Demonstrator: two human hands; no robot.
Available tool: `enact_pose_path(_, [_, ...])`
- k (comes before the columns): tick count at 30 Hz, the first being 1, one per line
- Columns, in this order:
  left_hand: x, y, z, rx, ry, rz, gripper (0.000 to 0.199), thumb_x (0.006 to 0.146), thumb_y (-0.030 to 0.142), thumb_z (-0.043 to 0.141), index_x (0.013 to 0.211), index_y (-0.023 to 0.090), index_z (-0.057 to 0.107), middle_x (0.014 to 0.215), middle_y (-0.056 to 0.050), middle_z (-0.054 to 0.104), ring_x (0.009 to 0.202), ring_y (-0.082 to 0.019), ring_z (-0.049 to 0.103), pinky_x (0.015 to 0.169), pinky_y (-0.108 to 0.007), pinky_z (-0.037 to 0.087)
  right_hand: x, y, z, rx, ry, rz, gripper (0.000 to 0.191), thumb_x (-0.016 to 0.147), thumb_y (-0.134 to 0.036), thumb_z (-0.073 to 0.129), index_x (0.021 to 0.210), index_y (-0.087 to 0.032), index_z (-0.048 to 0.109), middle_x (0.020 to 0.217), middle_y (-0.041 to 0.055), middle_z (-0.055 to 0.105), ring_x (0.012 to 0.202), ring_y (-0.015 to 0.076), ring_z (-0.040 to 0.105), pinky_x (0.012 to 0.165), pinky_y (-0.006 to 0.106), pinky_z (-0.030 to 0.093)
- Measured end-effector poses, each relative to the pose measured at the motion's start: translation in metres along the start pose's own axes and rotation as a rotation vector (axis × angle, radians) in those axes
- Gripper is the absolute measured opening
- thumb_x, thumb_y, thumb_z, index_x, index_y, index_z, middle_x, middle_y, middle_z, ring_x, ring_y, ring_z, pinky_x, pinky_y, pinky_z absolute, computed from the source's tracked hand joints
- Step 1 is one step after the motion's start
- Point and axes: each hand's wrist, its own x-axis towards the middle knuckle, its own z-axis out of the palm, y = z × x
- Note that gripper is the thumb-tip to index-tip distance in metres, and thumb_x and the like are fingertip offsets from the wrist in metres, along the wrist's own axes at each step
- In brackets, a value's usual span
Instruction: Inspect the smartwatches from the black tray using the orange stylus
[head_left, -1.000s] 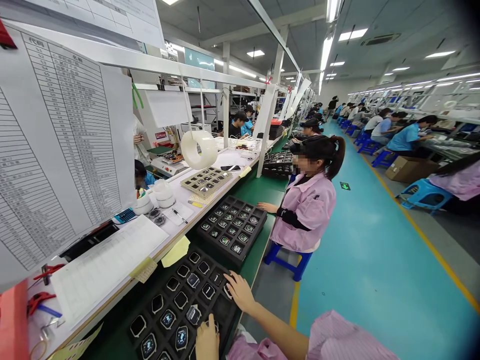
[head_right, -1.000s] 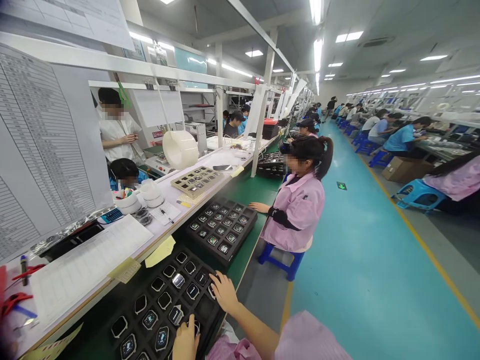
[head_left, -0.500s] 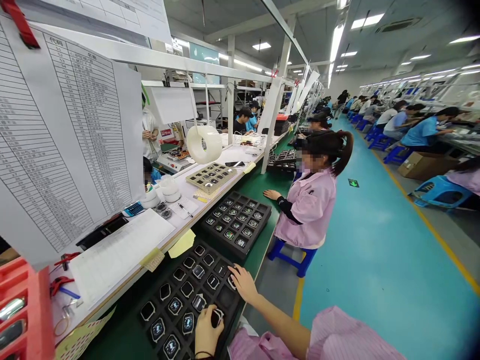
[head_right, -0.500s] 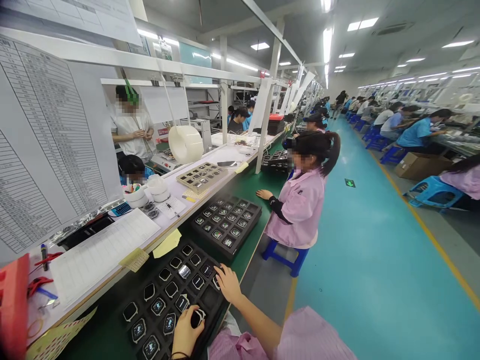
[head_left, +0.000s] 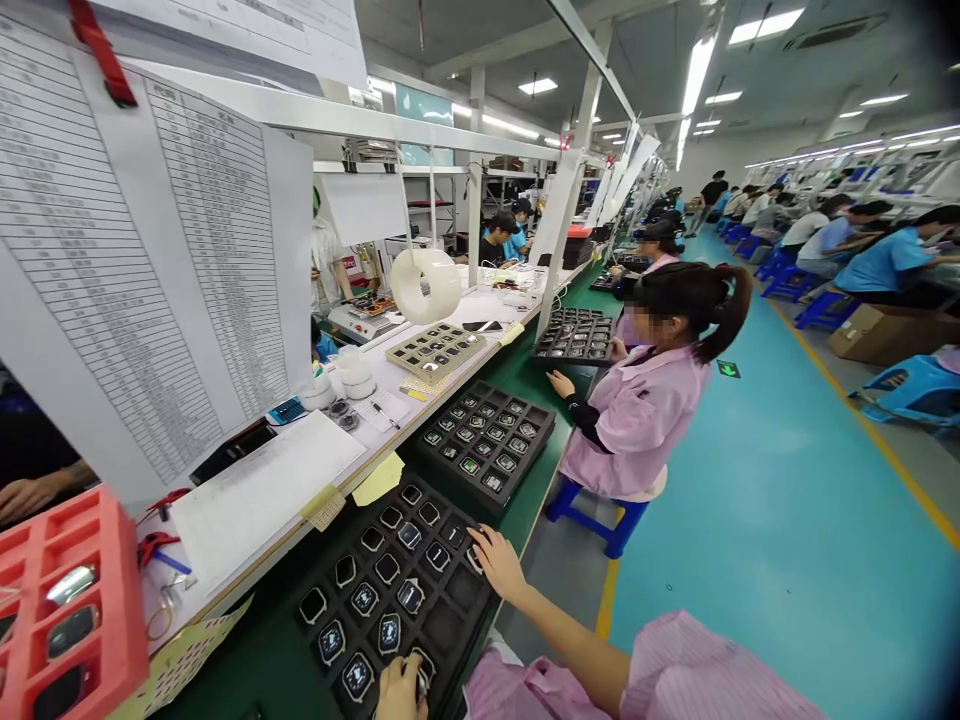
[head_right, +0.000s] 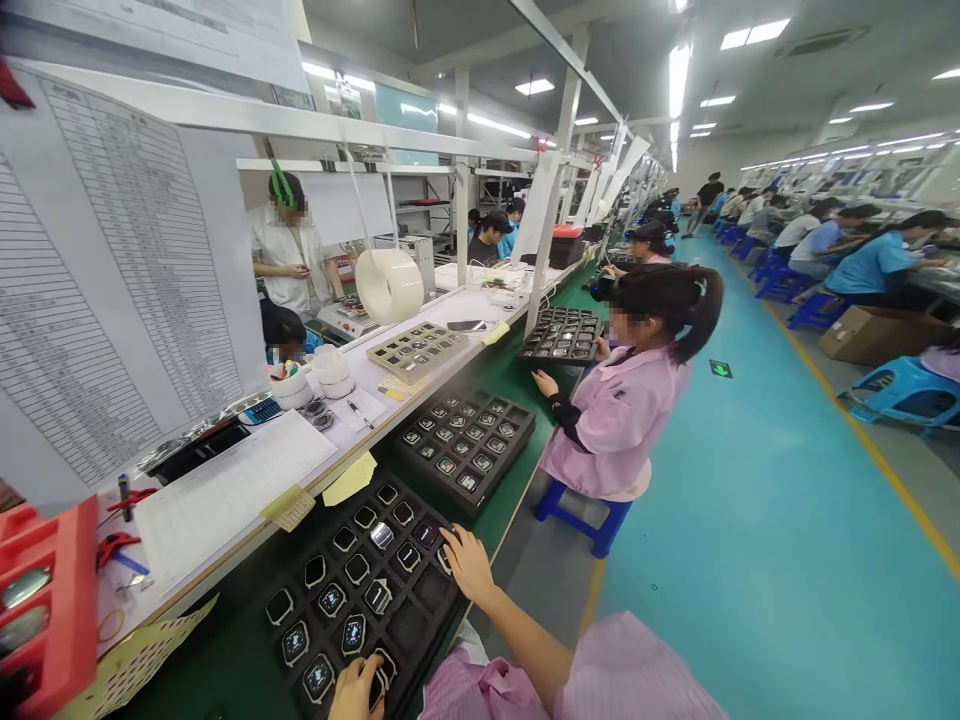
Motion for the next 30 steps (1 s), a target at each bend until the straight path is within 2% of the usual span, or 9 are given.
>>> enact_pose_path(4, [-0.002,0.008,-0.003,-0.009,0.068,0.044,0.057,0.079,0.003,0.047,0.132,0.022,0.052,0.115,-0.009,0.063,0.112,-0.022,0.055,0.1,-0.031,0.039,-0.001,0.001,0.001,-0.006,0.006,-0.007,0.042,0.098,-0.033,0.028,0.134,-0.033,0.05,0.127,0.0064,0.058,0.11,0.0216,0.057,0.086,0.037,0.05])
enact_pose_path(8, [-0.003,0.014,-0.02,-0.092,-0.01,0.043,0.063,0.072,-0.001,0.05,0.131,0.021,0.054,0.121,-0.009,0.06,0.116,-0.021,0.053,0.101,-0.03,0.039,-0.003,0.001,0.003,-0.009,-0.007,0.001,0.042,0.098,-0.031,0.028,0.134,-0.032,0.049,0.128,0.0062,0.057,0.111,0.0219,0.056,0.088,0.038,0.049])
enact_pose_path(11, [-0.003,0.016,-0.037,-0.193,-0.057,0.046,0.058,0.069,0.001,0.056,0.125,0.016,0.06,0.114,-0.011,0.065,0.113,-0.024,0.056,0.1,-0.032,0.04,-0.004,0.003,0.004,-0.015,-0.034,0.009,0.043,0.098,-0.032,0.027,0.134,-0.029,0.049,0.129,0.0075,0.056,0.112,0.0225,0.055,0.089,0.038,0.048])
enact_pose_path(16, [-0.013,0.006,-0.053,-0.335,-0.022,0.036,0.043,0.075,0.013,0.057,0.117,0.021,0.065,0.116,-0.007,0.067,0.111,-0.021,0.059,0.102,-0.032,0.041,-0.007,0.006,0.005,-0.025,-0.083,0.01,0.046,0.098,-0.036,0.023,0.135,-0.027,0.048,0.129,0.0088,0.055,0.113,0.0233,0.054,0.088,0.037,0.048])
enact_pose_path(20, [-0.031,-0.008,-0.056,-0.339,-0.007,-0.022,0.043,0.074,0.012,0.059,0.116,0.022,0.066,0.115,-0.007,0.066,0.11,-0.022,0.058,0.101,-0.033,0.041,-0.009,0.008,0.007,-0.024,-0.098,0.012,0.047,0.098,-0.038,0.02,0.136,-0.028,0.047,0.129,0.0096,0.054,0.112,0.0246,0.054,0.087,0.039,0.048])
enact_pose_path(24, [-0.046,-0.019,-0.053,-0.256,-0.046,-0.116,0.044,0.069,0.004,0.059,0.109,0.02,0.068,0.11,-0.008,0.065,0.11,-0.022,0.056,0.099,-0.031,0.04,-0.01,0.009,0.008,-0.019,-0.105,0.011,0.049,0.098,-0.038,0.019,0.136,-0.027,0.048,0.129,0.0099,0.054,0.113,0.0247,0.053,0.087,0.038,0.047])
enact_pose_path(30, [-0.048,-0.015,-0.05,-0.14,-0.11,-0.119,0.049,0.071,-0.001,0.055,0.113,0.021,0.064,0.116,-0.007,0.061,0.115,-0.021,0.052,0.1,-0.028,0.038,-0.009,0.008,0.008,-0.022,-0.096,0.011,0.048,0.098,-0.038,0.02,0.135,-0.027,0.049,0.129,0.0091,0.055,0.113,0.0241,0.053,0.087,0.037,0.047])
